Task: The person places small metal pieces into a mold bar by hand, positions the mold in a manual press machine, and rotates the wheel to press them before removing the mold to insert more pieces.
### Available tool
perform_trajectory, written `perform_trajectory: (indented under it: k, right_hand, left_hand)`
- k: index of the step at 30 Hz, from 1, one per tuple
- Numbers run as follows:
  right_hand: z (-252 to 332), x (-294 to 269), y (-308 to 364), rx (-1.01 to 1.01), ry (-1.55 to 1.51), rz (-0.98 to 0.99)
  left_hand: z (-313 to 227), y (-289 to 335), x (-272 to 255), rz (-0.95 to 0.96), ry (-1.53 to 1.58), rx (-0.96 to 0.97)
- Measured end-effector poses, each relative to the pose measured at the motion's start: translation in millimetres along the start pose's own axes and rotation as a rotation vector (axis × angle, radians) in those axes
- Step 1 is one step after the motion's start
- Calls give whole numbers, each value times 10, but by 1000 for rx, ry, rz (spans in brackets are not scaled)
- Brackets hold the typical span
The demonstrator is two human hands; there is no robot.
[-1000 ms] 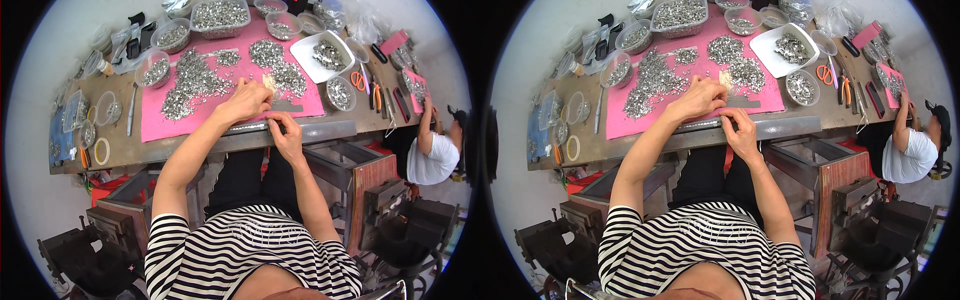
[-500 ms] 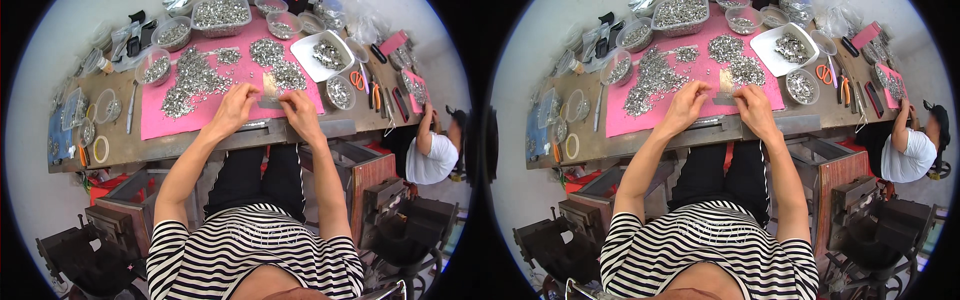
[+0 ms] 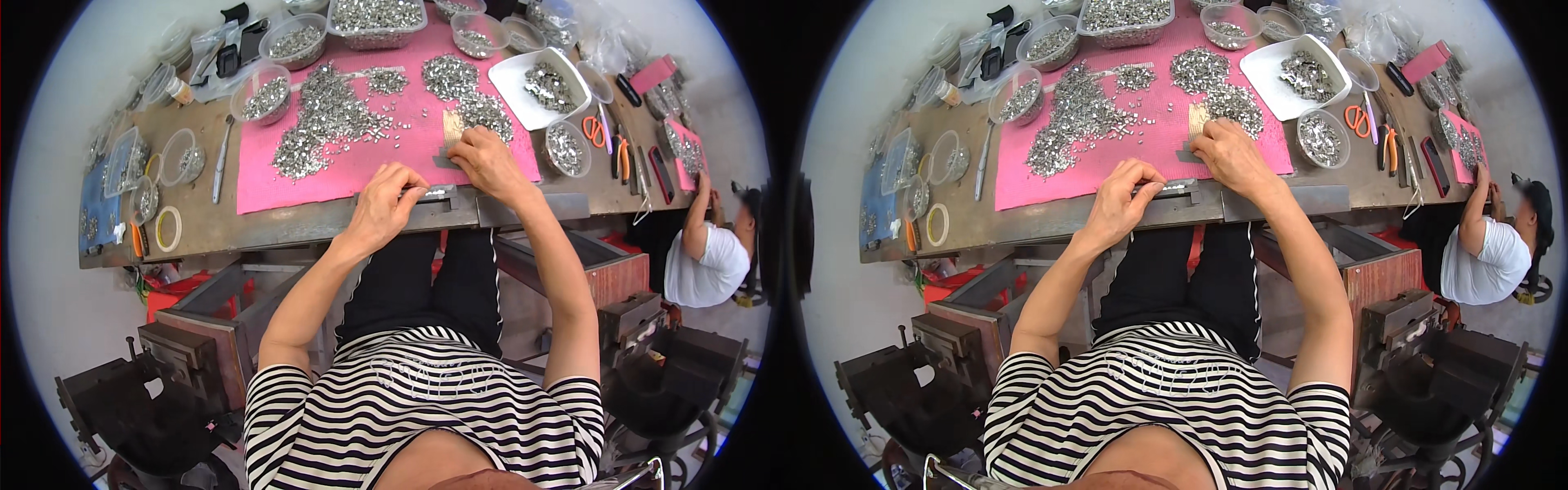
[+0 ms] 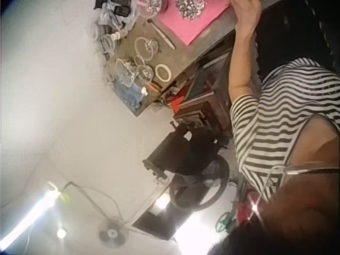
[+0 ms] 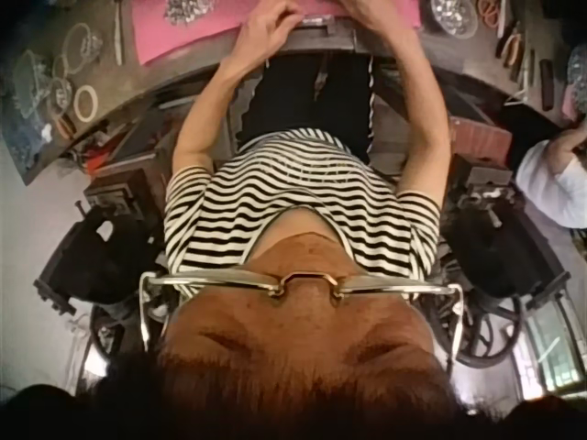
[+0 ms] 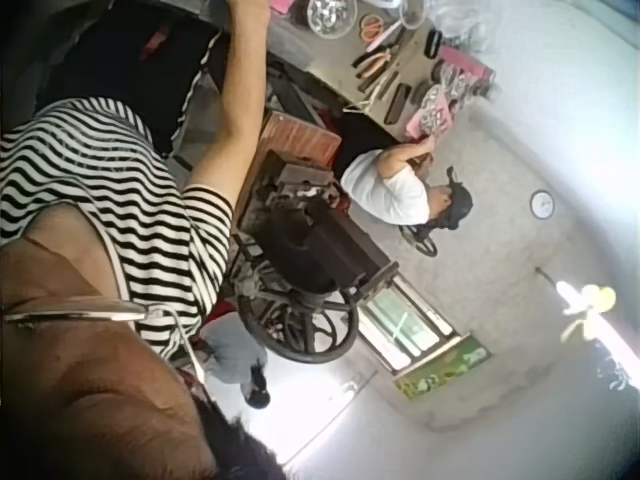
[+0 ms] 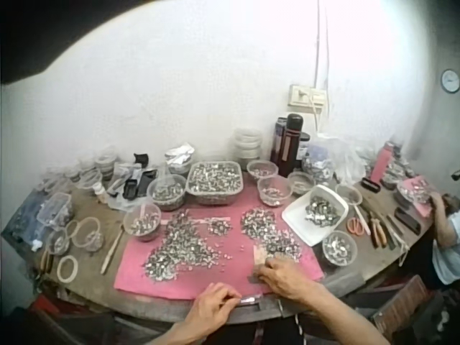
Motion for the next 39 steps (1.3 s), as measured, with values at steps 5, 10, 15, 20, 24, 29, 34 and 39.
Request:
perform_trajectory:
  k: [5, 10, 15, 20, 24, 29, 34, 39]
  right_hand:
    - [79, 65, 11, 26, 88, -71]
    - [163, 31, 99, 187, -121, -246]
    - [388, 86, 327, 384, -491, -356]
    - [583, 104, 332, 287, -432, -377]
    - [574, 143, 350, 257, -394, -392]
    - [591, 156, 330, 225, -327, -395]
    - [604, 148, 313, 193, -265, -384]
    - [726, 97, 269, 107, -86, -342]
  left_hand:
    - [-25, 3, 52, -66, -46, 54]
    - [-16, 29, 86, -110, -132, 120]
    - [-42, 61, 109, -154, -185, 160]
    - [-180, 123, 139, -178, -368, 284]
    - [-183, 145, 168, -207, -348, 298]
    - [-147, 169, 153, -229, -301, 227]
    - [-131, 229, 115, -279, -236, 232]
    - [-110, 260, 145, -291, -240, 248]
Point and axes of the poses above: each hand's wrist, its own y-axis away from the middle knuckle, its own x-axis out of the palm, z = x × y, the point moved 6 cm from there along -y, towards the middle knuckle
